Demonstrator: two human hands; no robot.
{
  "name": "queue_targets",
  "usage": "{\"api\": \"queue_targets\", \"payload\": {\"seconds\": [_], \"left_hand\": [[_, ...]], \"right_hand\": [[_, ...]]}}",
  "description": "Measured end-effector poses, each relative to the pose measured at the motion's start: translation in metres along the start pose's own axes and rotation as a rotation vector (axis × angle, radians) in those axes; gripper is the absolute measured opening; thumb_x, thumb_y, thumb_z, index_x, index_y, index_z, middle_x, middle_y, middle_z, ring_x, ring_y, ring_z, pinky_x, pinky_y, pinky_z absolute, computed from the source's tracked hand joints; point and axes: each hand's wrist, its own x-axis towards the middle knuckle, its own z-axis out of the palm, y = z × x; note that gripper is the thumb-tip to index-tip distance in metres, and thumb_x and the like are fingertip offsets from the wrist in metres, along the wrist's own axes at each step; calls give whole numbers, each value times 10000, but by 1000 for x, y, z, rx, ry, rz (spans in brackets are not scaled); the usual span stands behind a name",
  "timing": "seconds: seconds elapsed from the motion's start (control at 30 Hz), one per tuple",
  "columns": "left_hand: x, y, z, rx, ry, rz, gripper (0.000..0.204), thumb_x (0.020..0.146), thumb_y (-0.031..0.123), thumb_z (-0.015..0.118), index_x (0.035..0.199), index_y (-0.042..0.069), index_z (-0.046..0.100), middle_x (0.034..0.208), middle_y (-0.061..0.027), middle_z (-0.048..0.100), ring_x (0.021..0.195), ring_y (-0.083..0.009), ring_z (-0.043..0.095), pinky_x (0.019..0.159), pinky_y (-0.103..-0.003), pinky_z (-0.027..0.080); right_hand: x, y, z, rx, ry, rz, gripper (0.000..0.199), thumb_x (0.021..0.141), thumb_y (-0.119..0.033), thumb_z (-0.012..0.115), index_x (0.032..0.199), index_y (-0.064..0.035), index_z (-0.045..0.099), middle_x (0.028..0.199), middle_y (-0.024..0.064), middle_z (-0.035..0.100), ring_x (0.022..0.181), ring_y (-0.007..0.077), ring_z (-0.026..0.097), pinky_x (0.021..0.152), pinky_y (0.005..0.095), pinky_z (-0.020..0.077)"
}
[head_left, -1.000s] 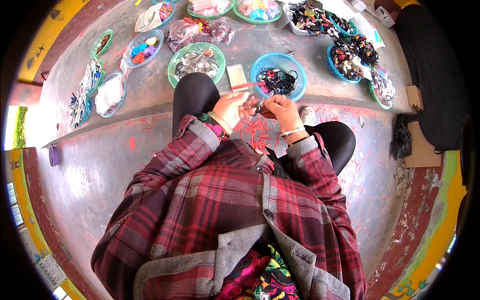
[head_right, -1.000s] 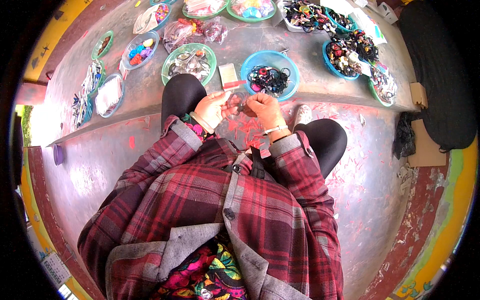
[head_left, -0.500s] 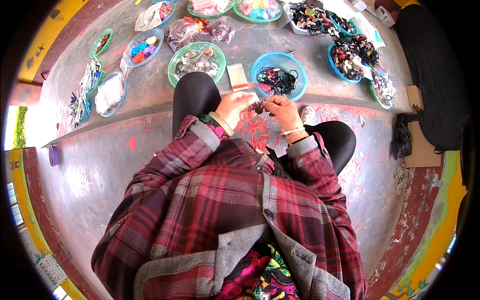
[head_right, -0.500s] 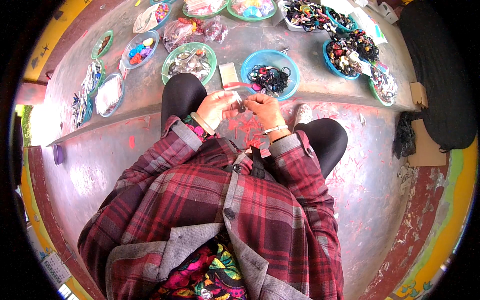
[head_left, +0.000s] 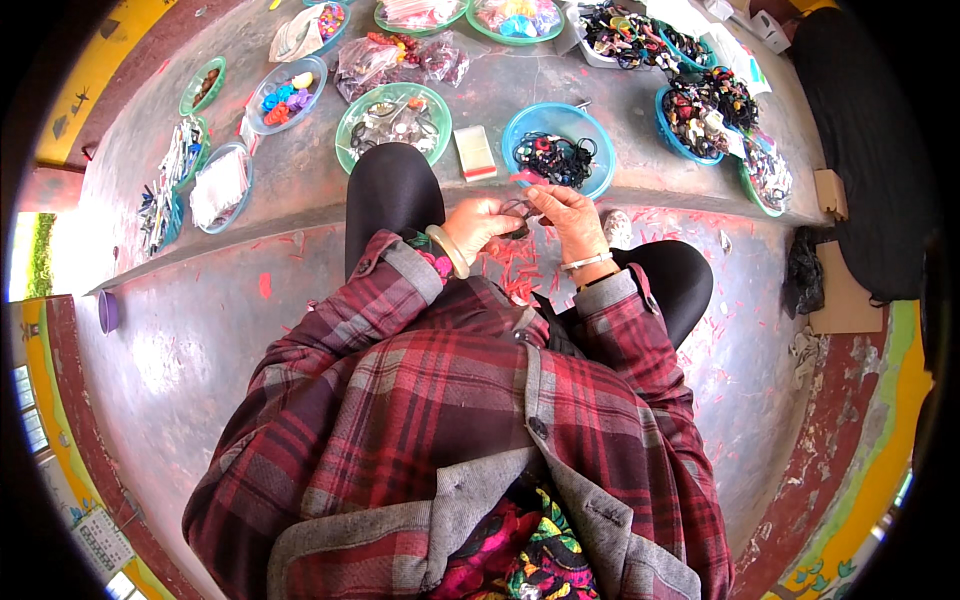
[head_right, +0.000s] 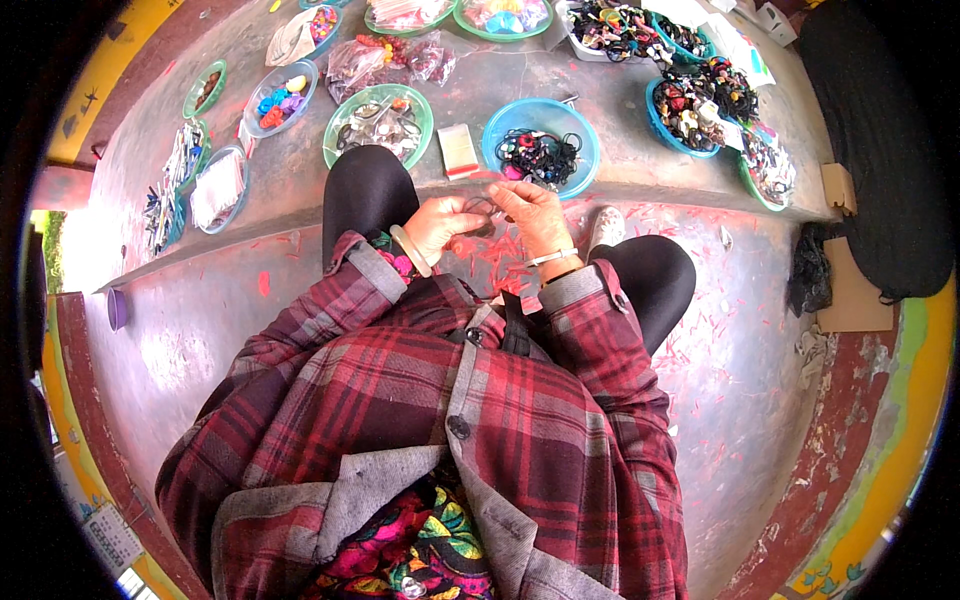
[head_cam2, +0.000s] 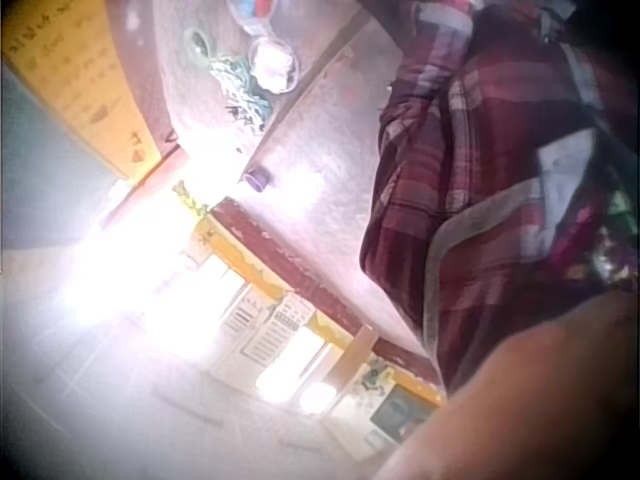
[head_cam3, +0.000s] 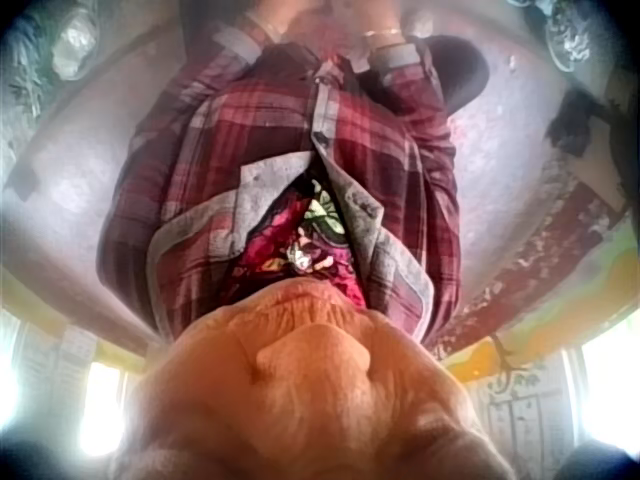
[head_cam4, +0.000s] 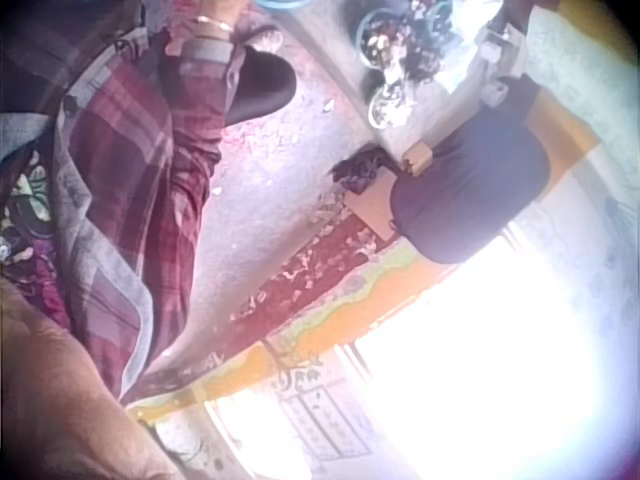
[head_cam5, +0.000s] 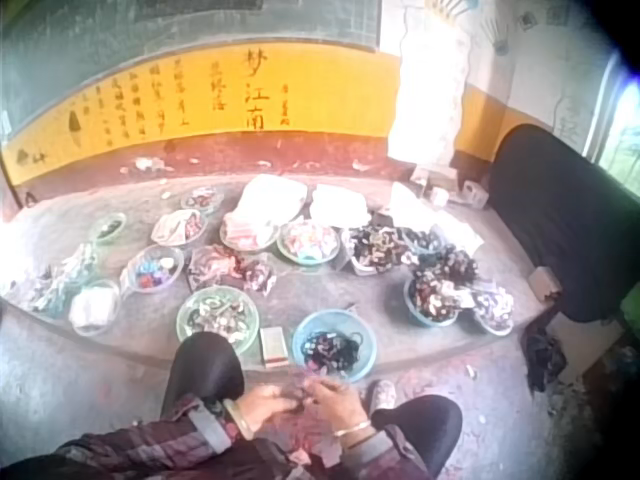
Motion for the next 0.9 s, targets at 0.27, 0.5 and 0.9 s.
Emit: {"api": "queue_targets", "payload": {"seconds": [0.27, 0.5, 0.9], "left_hand": [[-10, 12, 12, -7, 3, -107, 173, 777, 76, 585, 941, 22, 580, 838, -32, 604, 678, -66, 559, 440, -157, 371], [-9, 12, 13, -40, 89, -62, 135, 757, 58, 593, 890, 37, 598, 814, -27, 601, 671, -70, 555, 480, -177, 411], [-9, 17, 14, 105, 92, -43, 203, 804, 146, 560, 975, 40, 582, 838, -17, 598, 684, -78, 554, 495, -205, 439]], "right_hand": [[0, 2, -3, 54, -34, -10, 163, 796, -106, 583, 936, -30, 619, 855, 46, 631, 754, 104, 568, 683, 234, 429], [-1, 5, 3, -174, -77, -47, 191, 804, -121, 571, 951, -7, 615, 814, 16, 606, 717, 80, 531, 679, 224, 419], [0, 6, 2, -160, -12, -76, 185, 825, -170, 551, 905, -23, 630, 758, 6, 610, 687, 74, 530, 600, 203, 376]]}}
